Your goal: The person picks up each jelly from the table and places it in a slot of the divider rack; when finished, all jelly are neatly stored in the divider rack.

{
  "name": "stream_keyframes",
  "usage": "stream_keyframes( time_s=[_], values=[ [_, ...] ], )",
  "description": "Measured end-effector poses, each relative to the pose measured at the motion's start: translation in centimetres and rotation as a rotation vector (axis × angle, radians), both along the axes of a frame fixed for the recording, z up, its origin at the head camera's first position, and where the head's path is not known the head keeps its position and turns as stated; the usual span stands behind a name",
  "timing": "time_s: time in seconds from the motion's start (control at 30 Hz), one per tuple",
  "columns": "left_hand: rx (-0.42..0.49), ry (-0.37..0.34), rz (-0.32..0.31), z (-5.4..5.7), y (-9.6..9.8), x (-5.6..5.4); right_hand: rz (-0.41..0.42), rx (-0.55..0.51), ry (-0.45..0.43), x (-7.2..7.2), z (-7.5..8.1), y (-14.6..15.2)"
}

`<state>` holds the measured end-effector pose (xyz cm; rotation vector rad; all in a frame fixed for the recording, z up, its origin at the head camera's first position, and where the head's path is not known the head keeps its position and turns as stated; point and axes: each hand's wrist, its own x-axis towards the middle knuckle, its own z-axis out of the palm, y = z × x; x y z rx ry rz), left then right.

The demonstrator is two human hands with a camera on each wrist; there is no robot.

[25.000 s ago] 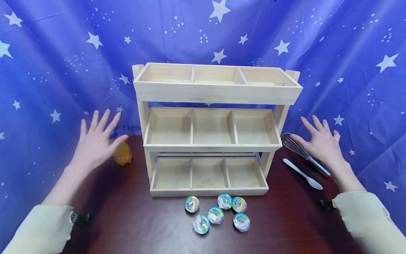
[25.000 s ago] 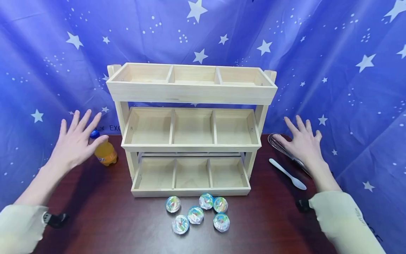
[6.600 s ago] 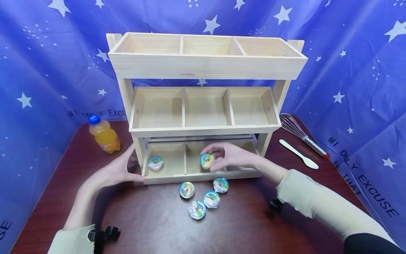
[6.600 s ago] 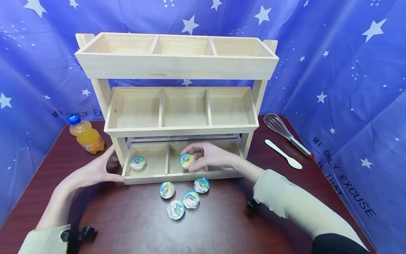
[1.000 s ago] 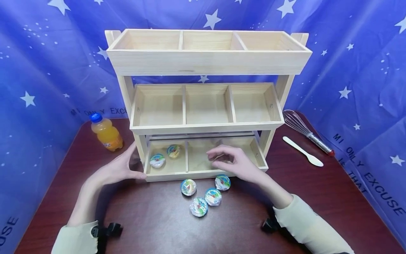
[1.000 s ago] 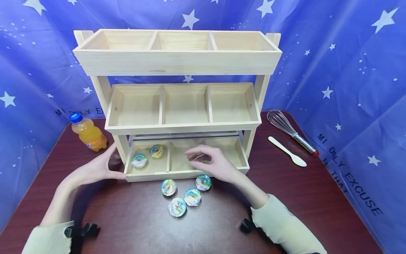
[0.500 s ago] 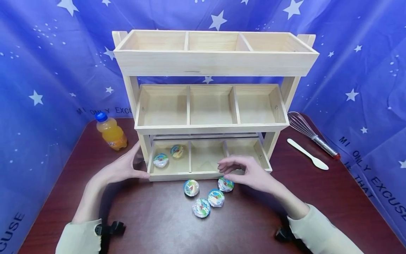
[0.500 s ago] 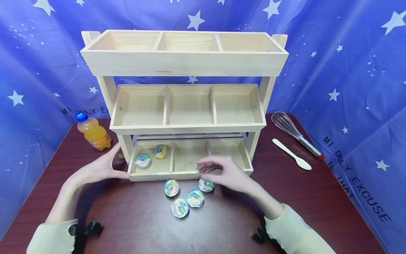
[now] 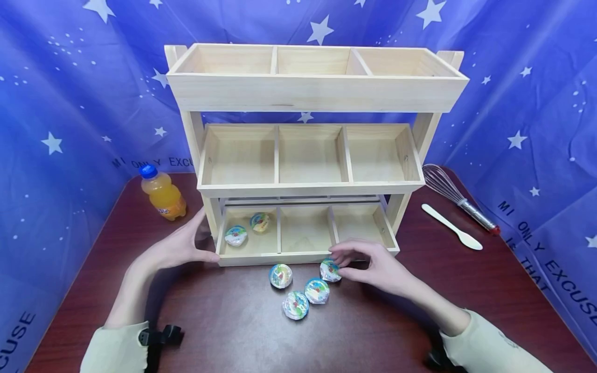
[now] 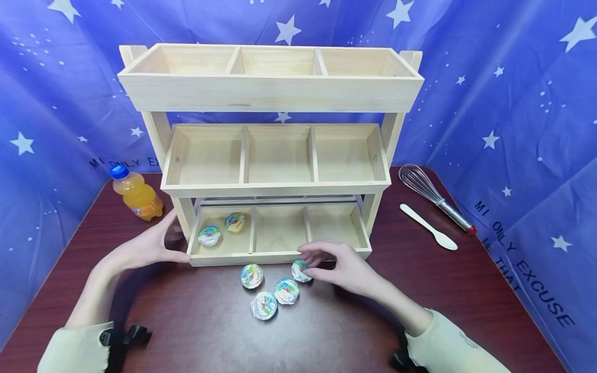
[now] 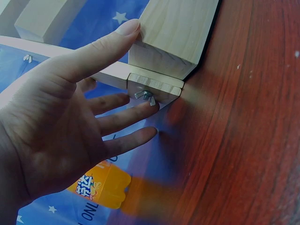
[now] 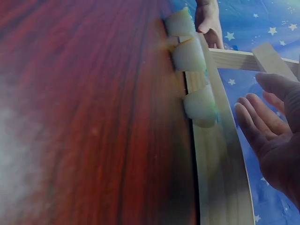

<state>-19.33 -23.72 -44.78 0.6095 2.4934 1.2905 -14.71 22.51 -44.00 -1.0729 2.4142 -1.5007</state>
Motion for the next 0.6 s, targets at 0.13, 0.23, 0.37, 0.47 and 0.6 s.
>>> stream_keyframes(
  time_s=[0.13, 0.23, 0.37, 0.47, 0.6],
  values=[
    [0.003, -0.004, 0.001, 0.0, 0.0, 0.0, -0.021, -0.019, -0.013, 0.2, -0.3, 0.2],
    [0.002, -0.003, 0.004, 0.1, -0.1, 0.1, -0.028, -0.031, -0.015, 0.3, -0.5, 0.4],
    [0.004, -0.003, 0.003, 0.0, -0.3, 0.1, -0.033, -0.024, 0.012, 0.4, -0.8, 0.8],
    [0.009, -0.004, 0.000, 0.0, -0.3, 0.1, -0.044, -0.004, 0.036, 0.6, -0.9, 1.1],
    [0.004, -0.006, 0.002, -0.1, -0.2, 0.0, -0.065, 0.023, 0.076, 0.9, -1.1, 1.7]
  ],
)
